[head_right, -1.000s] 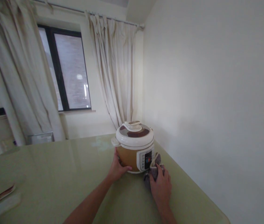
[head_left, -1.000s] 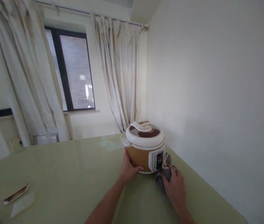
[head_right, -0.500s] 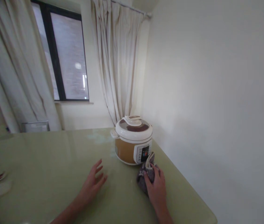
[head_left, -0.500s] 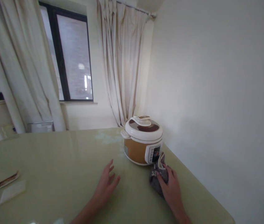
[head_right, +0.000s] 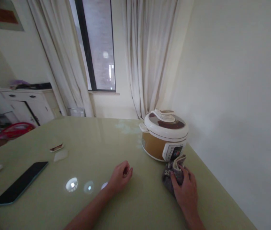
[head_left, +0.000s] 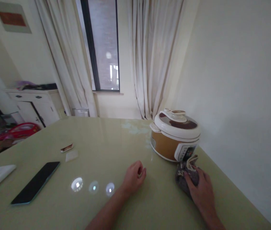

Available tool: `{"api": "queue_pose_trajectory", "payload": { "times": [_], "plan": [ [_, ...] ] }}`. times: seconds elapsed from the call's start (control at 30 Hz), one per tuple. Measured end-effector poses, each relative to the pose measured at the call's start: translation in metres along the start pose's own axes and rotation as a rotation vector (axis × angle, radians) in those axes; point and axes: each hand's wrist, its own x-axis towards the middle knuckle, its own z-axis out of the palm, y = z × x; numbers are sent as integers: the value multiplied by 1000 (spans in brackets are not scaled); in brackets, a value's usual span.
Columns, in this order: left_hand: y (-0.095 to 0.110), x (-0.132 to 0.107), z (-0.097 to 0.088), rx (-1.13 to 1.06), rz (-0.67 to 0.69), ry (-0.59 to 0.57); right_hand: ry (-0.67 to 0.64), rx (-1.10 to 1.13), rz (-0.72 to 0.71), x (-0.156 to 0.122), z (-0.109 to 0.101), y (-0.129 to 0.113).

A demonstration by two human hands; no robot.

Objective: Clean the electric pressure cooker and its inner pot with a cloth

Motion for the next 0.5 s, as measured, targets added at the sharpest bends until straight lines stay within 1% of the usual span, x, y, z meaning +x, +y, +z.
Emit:
{"api": "queue_pose_trajectory", "payload": {
  "times": [0.17, 0.3, 0.4, 0.5],
  "plan": [
    [2, -10, 2, 131, 148, -81, 21, -22, 10, 2, -2, -7],
    [2, -13, 5, 197, 277, -211, 43, -58, 32, 0, -5, -10],
    [4, -14, 6, 253, 293, -284, 57, -95, -13, -2, -5, -10],
    [5, -15, 3, 236, 247, -282, 77, -140, -58, -3, -6, -10]
  ]
}}
